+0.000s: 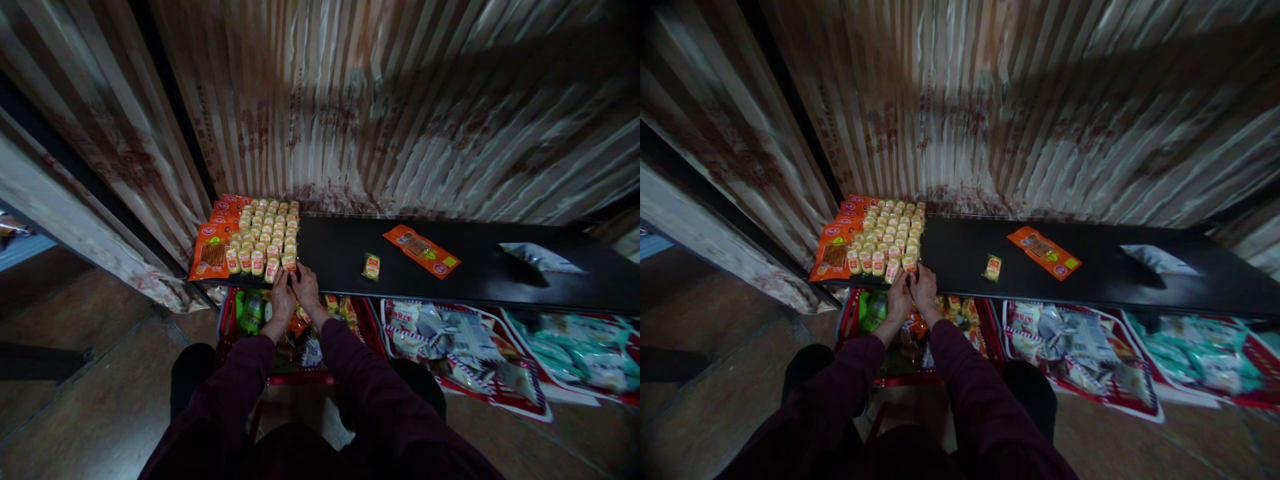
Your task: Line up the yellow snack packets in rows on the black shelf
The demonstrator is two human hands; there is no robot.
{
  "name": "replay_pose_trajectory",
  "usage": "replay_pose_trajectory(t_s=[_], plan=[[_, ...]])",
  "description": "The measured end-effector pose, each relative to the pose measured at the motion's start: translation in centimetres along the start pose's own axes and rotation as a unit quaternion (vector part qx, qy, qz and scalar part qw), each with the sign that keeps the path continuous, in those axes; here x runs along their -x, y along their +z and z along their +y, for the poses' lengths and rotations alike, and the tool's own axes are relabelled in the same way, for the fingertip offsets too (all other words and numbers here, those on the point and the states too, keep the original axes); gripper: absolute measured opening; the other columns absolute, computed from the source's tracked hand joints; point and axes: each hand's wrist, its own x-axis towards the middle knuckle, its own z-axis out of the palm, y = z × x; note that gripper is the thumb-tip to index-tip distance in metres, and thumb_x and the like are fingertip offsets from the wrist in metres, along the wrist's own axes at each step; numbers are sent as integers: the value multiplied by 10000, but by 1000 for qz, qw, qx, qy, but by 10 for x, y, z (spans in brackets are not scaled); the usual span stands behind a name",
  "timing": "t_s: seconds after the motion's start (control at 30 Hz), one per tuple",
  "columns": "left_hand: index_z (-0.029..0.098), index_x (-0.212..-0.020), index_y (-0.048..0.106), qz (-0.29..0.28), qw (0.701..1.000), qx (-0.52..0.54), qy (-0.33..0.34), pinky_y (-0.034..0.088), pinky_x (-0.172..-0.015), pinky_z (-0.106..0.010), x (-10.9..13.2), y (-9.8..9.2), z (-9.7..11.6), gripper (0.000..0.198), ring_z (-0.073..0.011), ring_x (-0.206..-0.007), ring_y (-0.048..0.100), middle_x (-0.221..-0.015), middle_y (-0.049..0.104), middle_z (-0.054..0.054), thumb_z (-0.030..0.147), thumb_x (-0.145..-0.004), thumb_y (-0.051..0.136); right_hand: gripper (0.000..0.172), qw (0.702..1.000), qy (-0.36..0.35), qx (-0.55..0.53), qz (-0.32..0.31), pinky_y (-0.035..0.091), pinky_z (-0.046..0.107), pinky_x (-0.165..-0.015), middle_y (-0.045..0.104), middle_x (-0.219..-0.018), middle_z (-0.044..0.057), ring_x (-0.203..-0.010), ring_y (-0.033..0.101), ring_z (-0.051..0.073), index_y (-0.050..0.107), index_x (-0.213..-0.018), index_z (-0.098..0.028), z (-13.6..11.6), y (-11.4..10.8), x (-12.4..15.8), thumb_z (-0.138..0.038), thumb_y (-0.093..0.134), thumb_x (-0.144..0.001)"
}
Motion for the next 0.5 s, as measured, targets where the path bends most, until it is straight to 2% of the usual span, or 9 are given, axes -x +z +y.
replay_pose_trajectory(t_s=[0.2, 0.5], plan=[[125, -1202, 587, -4, 1000, -6, 25, 287, -1122, -354, 4, 0, 0, 509, -183, -1305, 402, -1369, 485, -121, -1, -762, 366, 350, 1000, 19, -3, -7, 397, 357, -937, 628, -1124, 163, -1015, 564, 234, 584, -1153, -94, -2, -1, 1, -228, 467, -852], [144, -1190, 589, -7, 999, 5, 35, 313, -1110, -336, 0, 1, -1, 507, -161, -1285, 425, -1345, 515, -92, 12, -766, 347, 340, 1000, 0, -15, 0, 409, 359, -921, 637, -1098, 150, -985, 581, 223, 576, -1144, -122, 0, 1, -1, -221, 470, -837]])
